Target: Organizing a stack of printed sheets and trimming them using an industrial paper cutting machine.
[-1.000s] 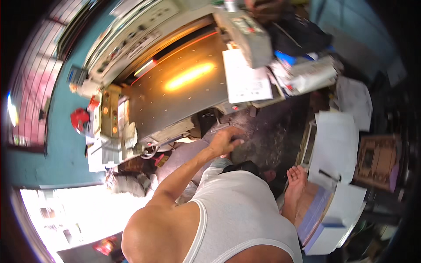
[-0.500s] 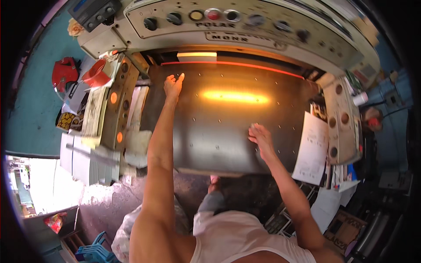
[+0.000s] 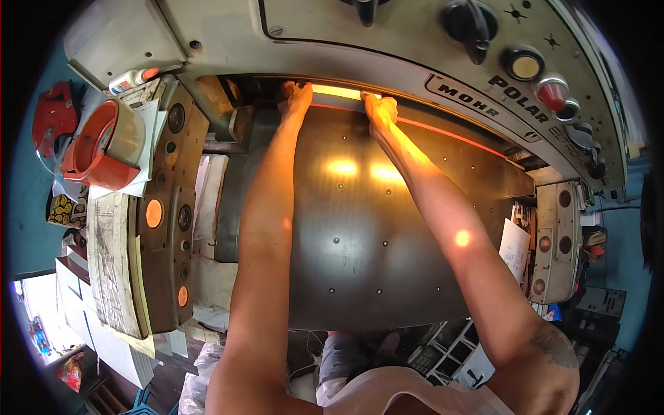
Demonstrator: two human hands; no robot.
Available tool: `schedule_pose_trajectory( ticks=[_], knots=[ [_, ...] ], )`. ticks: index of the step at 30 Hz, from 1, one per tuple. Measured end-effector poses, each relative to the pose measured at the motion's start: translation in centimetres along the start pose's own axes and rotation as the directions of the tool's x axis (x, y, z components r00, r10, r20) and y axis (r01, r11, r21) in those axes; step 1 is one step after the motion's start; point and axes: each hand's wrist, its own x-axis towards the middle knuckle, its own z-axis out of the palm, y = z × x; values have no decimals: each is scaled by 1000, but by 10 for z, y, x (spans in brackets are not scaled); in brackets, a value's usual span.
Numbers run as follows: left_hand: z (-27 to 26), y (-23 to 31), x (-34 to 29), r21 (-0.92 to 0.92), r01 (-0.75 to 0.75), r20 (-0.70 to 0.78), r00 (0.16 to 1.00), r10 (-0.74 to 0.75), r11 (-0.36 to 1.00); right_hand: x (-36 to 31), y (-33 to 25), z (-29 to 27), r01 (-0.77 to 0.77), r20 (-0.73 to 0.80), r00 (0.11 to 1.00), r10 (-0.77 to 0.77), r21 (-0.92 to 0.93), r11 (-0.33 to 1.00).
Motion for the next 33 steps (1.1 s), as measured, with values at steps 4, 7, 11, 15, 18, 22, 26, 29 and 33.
schedule_pose_trajectory(
  ticks=[4,7,11,15,18,22,26,29,33],
  knots=[
    [7,33,-48,-69,65,94,994,-58,996,16,45,-33,-121,-30,991,129,180,976],
    [-31,18,-98,7,-77,155,985,75,997,-17,89,-52,-132,121,988,100,295,946],
    [-106,7,-223,-231,102,201,978,-55,968,-122,114,-112,-160,305,952,43,371,915],
    [-144,14,-340,-300,298,404,900,-162,906,-181,169,-195,-218,391,918,72,345,913],
    [-177,31,-409,-205,450,514,805,-296,869,-214,206,-238,-207,436,897,78,259,943],
    [-192,22,-486,-296,393,583,796,-160,871,-227,233,-280,-57,475,880,16,73,996],
    [-194,25,-525,-244,399,731,675,-103,884,-206,252,-311,21,551,833,-41,42,999],
    [-184,16,-538,-314,507,709,688,-157,803,-191,259,-319,57,602,794,-79,56,997],
    [-166,36,-534,-338,590,622,725,-296,734,-181,265,-316,197,592,776,-216,97,976]
  ],
)
